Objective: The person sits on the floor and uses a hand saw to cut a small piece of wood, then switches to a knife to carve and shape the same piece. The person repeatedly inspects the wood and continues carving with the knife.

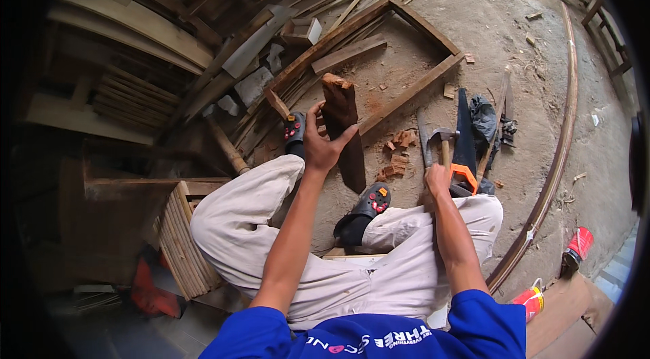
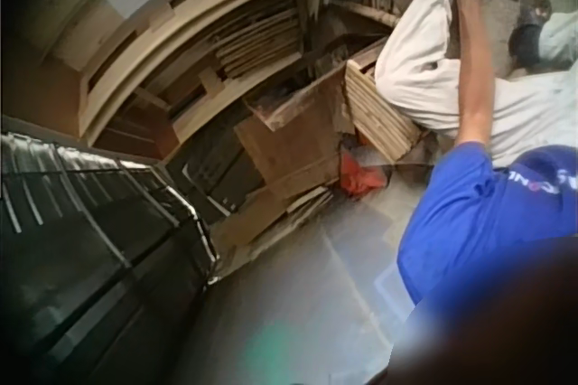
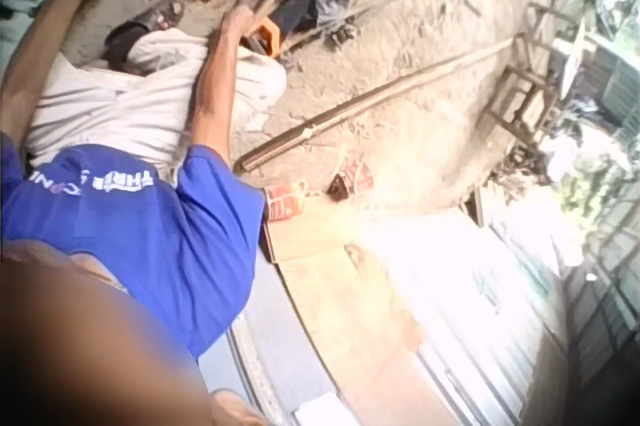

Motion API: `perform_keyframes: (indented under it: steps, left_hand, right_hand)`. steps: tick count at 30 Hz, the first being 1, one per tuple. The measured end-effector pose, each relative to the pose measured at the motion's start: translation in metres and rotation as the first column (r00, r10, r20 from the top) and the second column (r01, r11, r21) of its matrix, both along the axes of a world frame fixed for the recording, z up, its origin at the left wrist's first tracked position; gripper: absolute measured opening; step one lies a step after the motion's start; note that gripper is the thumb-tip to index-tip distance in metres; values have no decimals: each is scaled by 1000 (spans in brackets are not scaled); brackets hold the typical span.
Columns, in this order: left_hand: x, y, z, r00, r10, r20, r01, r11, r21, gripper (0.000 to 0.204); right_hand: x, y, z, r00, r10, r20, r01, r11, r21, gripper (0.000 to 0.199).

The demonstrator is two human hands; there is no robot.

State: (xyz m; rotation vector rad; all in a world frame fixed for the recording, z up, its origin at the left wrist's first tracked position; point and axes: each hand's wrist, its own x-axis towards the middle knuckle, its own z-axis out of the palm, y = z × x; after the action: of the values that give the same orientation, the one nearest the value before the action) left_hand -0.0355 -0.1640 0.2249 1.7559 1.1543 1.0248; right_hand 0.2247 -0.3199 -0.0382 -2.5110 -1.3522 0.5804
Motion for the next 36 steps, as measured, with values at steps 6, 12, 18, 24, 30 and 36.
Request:
perform_keyframes:
  steps: [6, 12, 18, 24, 30, 36]
  left_hand:
    - [4, 8, -30, 975, 197, -106, -184, 976, 119, 96]
    - [14, -5, -67, 829, 447, -337, -329, 876, 353, 97]
    - [21, 3, -59, 912, 398, -101, -366, 899, 242, 86]
    - [30, 20, -29, 957, 268, -107, -231, 934, 271, 72]
    - [29, 2, -24, 908, 356, -222, -282, 910, 303, 57]
    - [1, -12, -2, 987, 150, -60, -127, 952, 277, 49]
  right_hand:
    - [-9, -8, -31, 996, 40, -76, -55, 979, -198, 23]
    - [-1, -7, -50, 972, -128, -195, 95, 980, -172, 37]
    - [3, -2, -17, 889, -236, -393, 188, 970, -158, 45]
    - [-25, -2, 45, 569, -360, -740, 330, 924, -195, 58]
    - [-90, -37, 138, 626, -184, -758, 457, 874, 166, 37]
    - [-166, -66, 225, 678, -23, -735, 457, 796, 397, 45]
